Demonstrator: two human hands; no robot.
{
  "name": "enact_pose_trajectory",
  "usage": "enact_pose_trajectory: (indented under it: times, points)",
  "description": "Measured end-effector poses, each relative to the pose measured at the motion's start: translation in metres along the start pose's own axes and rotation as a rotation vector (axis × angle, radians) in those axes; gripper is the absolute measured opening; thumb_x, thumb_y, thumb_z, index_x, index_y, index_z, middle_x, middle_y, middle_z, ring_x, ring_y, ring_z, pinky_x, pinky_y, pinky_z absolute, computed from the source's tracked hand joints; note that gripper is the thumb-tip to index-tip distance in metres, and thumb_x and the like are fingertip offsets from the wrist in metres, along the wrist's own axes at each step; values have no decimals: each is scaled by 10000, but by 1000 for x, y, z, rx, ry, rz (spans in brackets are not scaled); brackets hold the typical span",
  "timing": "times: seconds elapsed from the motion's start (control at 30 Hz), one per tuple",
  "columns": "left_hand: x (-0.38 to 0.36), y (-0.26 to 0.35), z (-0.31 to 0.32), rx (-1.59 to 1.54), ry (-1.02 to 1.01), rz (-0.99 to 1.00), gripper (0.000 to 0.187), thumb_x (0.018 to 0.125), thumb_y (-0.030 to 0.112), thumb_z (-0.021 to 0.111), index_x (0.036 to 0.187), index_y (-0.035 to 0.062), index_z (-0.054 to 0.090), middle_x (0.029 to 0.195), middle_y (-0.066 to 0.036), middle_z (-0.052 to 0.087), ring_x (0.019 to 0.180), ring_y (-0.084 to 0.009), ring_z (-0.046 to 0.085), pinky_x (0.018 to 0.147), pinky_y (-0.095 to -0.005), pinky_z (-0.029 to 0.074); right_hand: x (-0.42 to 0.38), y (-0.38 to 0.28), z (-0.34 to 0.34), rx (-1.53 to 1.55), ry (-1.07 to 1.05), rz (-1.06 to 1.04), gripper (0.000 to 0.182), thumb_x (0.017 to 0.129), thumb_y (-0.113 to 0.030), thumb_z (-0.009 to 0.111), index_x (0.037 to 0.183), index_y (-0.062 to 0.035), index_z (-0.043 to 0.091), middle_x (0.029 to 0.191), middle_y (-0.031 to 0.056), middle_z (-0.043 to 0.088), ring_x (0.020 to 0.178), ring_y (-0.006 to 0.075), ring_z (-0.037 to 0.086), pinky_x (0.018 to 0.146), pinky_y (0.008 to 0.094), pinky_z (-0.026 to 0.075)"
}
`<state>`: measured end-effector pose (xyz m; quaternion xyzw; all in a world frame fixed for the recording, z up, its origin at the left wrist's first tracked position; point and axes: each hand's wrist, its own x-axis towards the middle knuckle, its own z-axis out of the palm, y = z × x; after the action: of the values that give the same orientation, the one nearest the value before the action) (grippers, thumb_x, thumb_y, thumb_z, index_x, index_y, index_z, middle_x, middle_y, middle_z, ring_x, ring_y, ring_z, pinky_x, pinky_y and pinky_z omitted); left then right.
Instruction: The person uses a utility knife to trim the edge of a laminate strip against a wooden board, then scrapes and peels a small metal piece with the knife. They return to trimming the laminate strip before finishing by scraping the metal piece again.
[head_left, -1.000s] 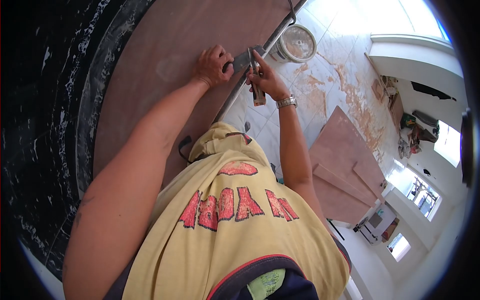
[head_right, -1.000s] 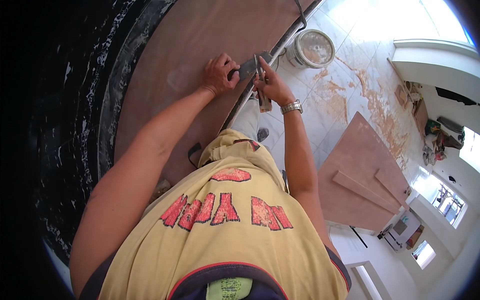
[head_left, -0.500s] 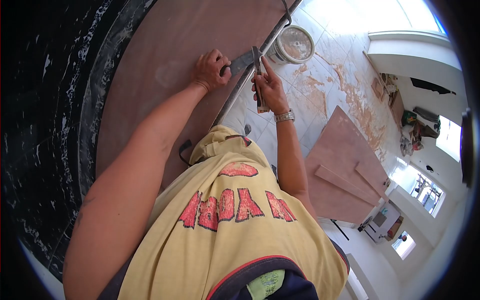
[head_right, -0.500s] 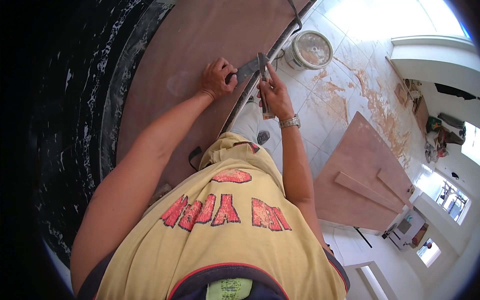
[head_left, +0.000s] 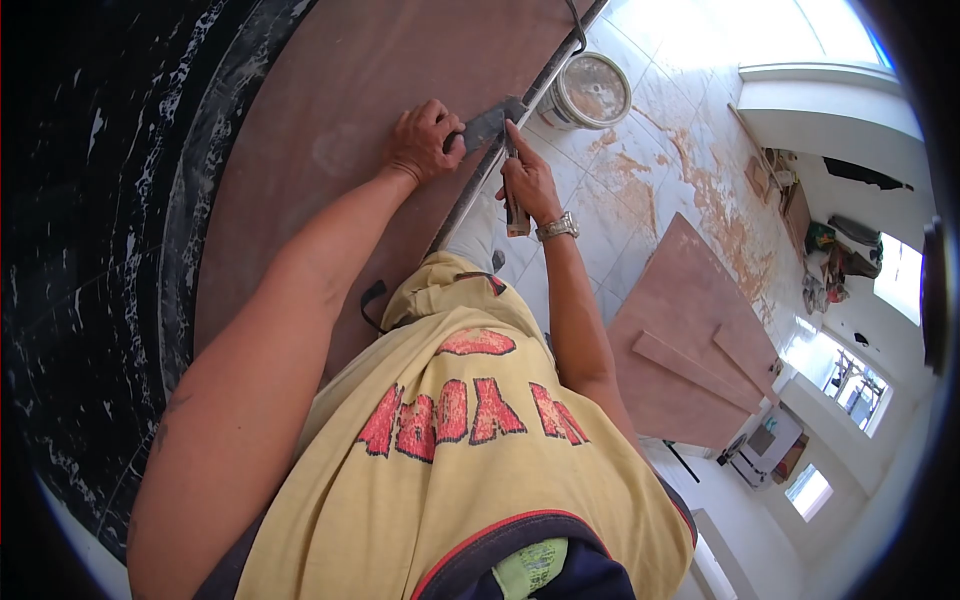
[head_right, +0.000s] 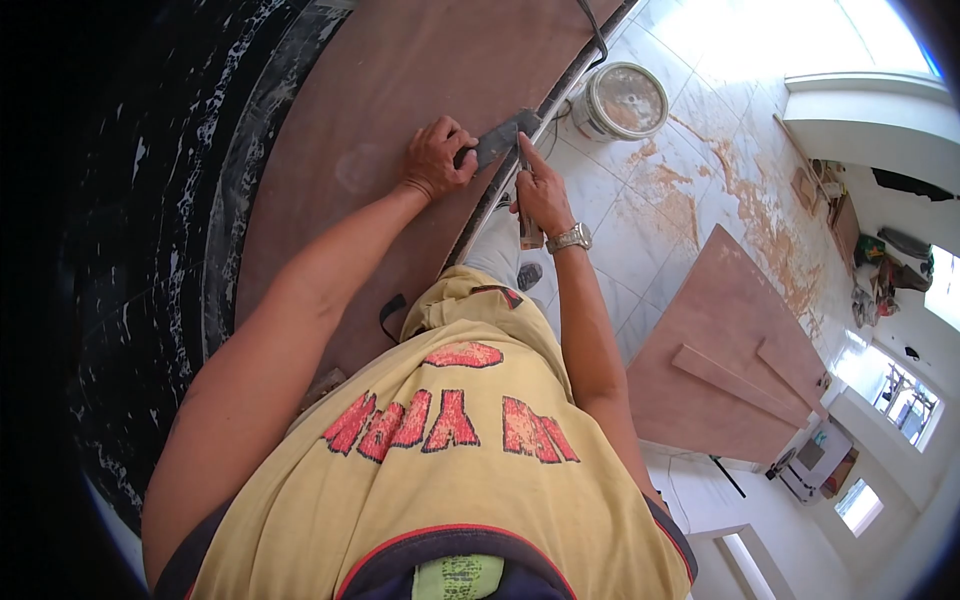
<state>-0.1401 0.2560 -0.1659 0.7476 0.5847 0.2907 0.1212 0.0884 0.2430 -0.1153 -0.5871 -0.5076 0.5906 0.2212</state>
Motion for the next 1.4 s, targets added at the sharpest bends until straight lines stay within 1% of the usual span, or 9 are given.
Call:
enact_pose_trajectory:
  times: [0.4, 0.5, 0.6, 0.73, 0.87, 0.93, 1.27, 1.33, 1.4]
  points:
    - [-1, 0, 2, -14, 7, -9, 192, 786, 278, 728, 957, 190, 729, 1052, -34, 624, 997, -268, 662, 876, -440, 511, 23, 11, 15, -368, 211, -256, 540, 1088, -156, 431, 1626, -195, 464, 636, 99, 608, 498, 211, 651, 510, 390, 568]
    - [0, -1, 0, 1, 3, 14, 198, 787, 275, 733, 964, 188, 726, 1049, -37, 623, 994, -270, 659, 860, -441, 507, 9, -4, 15, -388, 154, -152, 539, 1090, -151, 439, 1626, -209, 465, 638, 122, 635, 511, 216, 672, 514, 398, 568]
    - [-1, -3, 2, -17, -29, -13, 201, 786, 274, 737, 967, 189, 728, 1049, -37, 623, 984, -266, 655, 845, -443, 503, -11, 12, 26, -420, 141, -165, 576, 1033, -109, 499, 1607, -148, 471, 774, 269, 677, 751, 444, 693, 730, 527, 545]
    - [-3, 1, 1, -29, 21, 10, 192, 788, 264, 734, 963, 186, 725, 1039, -36, 618, 971, -262, 652, 839, -443, 499, 18, 15, 18, -453, 216, -261, 540, 1078, -129, 465, 1614, -195, 479, 626, 140, 650, 506, 250, 679, 561, 418, 589]
    - [-5, -2, 2, -15, 0, 12, 184, 794, 253, 729, 965, 184, 723, 1030, -36, 614, 973, -263, 653, 842, -446, 499, 12, -5, 16, -432, 140, -134, 578, 1026, -114, 511, 1603, -111, 465, 751, 266, 669, 712, 441, 682, 702, 552, 524]
    - [3, -4, 2, -24, 11, 8, 182, 794, 249, 728, 964, 184, 724, 1029, -36, 614, 974, -263, 654, 841, -447, 501, -8, 11, 25, -530, 170, -220, 593, 1027, -124, 514, 1615, -182, 463, 805, 265, 691, 760, 452, 698, 718, 551, 532]
    - [1, -2, 4, -40, -4, 2, 179, 770, 248, 740, 939, 190, 728, 1016, -37, 608, 966, -256, 651, 834, -446, 498, -2, 18, 26, -506, 186, -232, 609, 1022, -129, 511, 1623, -189, 434, 806, 275, 694, 752, 474, 682, 725, 573, 524]
    - [-2, -4, 3, -46, -6, -10, 180, 764, 248, 743, 936, 195, 730, 1018, -38, 605, 974, -256, 646, 843, -448, 494, -7, 23, 28, -464, 191, -237, 572, 1060, -133, 473, 1625, -217, 454, 684, 208, 673, 585, 351, 691, 671, 497, 569]
    - [-2, -2, 4, -61, 25, 14, 178, 766, 241, 735, 938, 192, 732, 1021, -40, 606, 979, -261, 644, 846, -448, 491, 9, 20, 23, -451, 218, -226, 572, 1061, -137, 470, 1627, -220, 448, 678, 200, 675, 590, 343, 698, 670, 498, 568]
